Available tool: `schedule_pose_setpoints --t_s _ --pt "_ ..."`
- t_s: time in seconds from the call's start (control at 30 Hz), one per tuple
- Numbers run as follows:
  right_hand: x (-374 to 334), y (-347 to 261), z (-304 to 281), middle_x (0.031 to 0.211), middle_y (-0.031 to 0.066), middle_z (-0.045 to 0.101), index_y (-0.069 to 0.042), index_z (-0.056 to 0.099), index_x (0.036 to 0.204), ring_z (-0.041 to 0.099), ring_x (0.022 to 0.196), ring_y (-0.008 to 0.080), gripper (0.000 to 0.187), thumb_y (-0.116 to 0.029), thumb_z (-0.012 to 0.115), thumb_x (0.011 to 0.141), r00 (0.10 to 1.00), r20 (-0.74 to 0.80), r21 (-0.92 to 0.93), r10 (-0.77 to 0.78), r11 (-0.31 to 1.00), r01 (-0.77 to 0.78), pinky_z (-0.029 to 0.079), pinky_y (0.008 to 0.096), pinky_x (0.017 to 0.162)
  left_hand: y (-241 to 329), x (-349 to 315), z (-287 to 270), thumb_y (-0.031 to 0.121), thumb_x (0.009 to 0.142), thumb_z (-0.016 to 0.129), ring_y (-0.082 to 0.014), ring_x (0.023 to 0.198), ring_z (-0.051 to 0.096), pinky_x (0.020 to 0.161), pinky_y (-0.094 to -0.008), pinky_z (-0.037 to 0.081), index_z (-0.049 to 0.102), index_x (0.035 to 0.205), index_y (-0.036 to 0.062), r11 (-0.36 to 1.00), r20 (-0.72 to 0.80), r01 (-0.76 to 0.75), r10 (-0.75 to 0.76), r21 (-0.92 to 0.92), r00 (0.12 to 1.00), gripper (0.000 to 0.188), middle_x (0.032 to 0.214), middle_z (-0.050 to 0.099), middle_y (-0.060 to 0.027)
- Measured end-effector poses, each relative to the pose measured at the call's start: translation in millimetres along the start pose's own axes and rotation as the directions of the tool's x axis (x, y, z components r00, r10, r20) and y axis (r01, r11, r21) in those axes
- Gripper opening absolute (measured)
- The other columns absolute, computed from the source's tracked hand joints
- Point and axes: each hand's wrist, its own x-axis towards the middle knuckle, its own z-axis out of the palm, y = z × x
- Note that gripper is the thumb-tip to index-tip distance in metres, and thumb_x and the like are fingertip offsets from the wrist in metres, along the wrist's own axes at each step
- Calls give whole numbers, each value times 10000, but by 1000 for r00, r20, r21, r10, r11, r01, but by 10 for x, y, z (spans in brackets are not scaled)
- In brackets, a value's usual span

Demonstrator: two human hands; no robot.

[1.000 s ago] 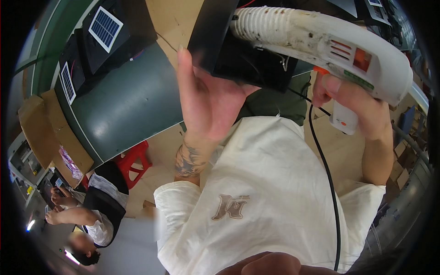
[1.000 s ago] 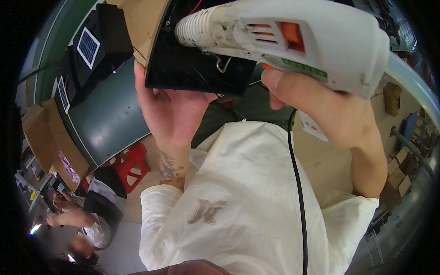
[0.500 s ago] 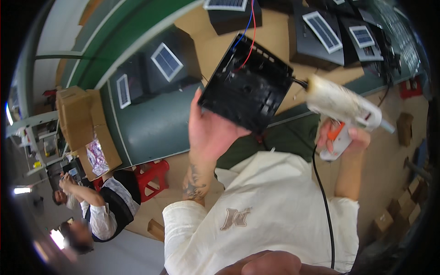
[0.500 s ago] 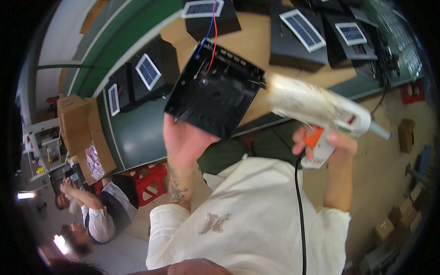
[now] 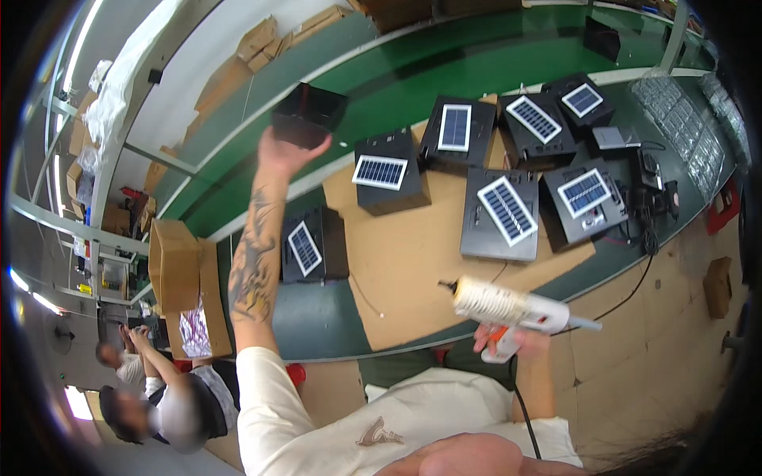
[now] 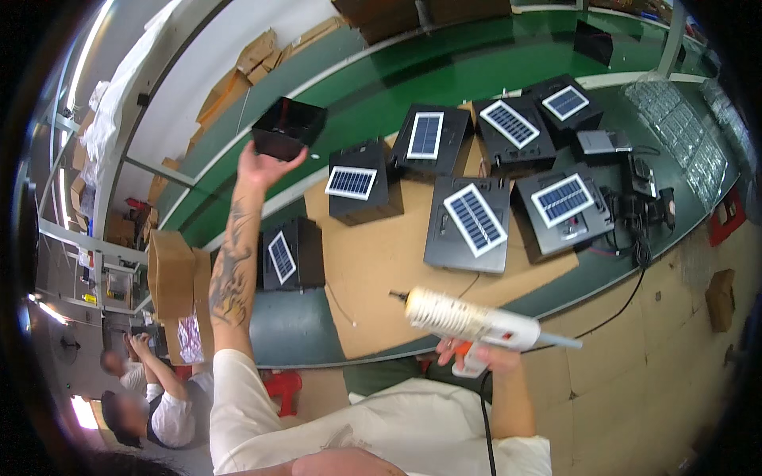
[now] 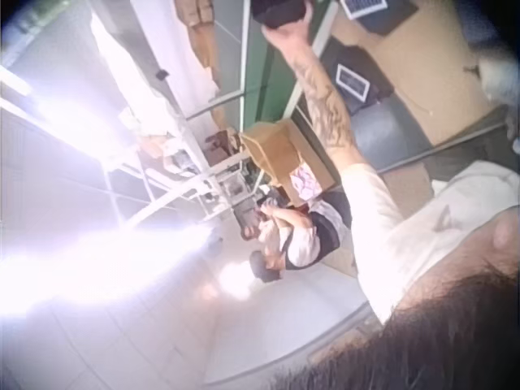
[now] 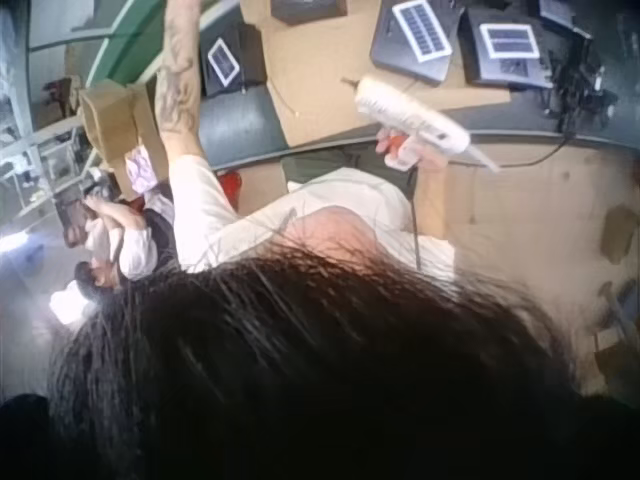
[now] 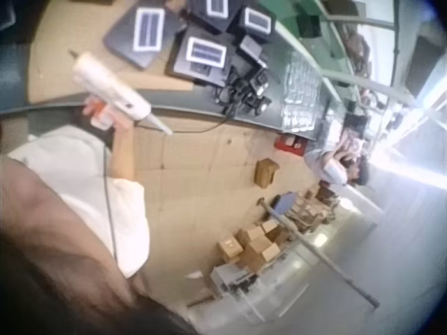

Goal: The recorder is using a hot glue gun to attach small solar panels to the tops of black plastic housings on an assembly line.

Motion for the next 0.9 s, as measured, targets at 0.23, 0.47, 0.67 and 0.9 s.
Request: schedule_pose_setpoints --t_s 0.23,0.47,0.67,0.9 --pt "-45 -126 132 1054 245 642 89 569 1163 685 885 305 497 -239 652 800 993 0 -58 114 992 -114 546 316 623 -461 1100 102 420 999 289 -380 1377 328 1062 -645 344 372 1426 60 999 45 34 -34 6 998 564 1512 320 -186" --pt "-46 -9 -59 980 310 645 52 639 1009 691 730 383 446 -308 701 753 1000 -11 242 -14 970 16 531 362 500 -266 705 -44 385 942 580 -348 1461 154 1092 -582 332 128 1523 26 726 -224 -41 265 687 938 819 1599 35 -177" --pt "20 -22 0 963 341 631 60 595 1004 681 684 398 449 -309 641 752 989 -108 191 -98 975 117 526 367 462 -806 -338 674 528 723 769 -418 1462 103 1163 -562 151 73 1555 160 -650 524 -629 -389 427 758 1145 1598 44 -210" --pt "68 -3 41 1024 340 608 101 567 1064 679 757 418 409 -223 560 813 991 -50 124 -125 984 131 535 354 442 -959 -517 669 591 670 754 -483 1355 273 1109 -580 243 147 1543 144 -702 464 -592 -403 395 789 1154 1533 196 -259"
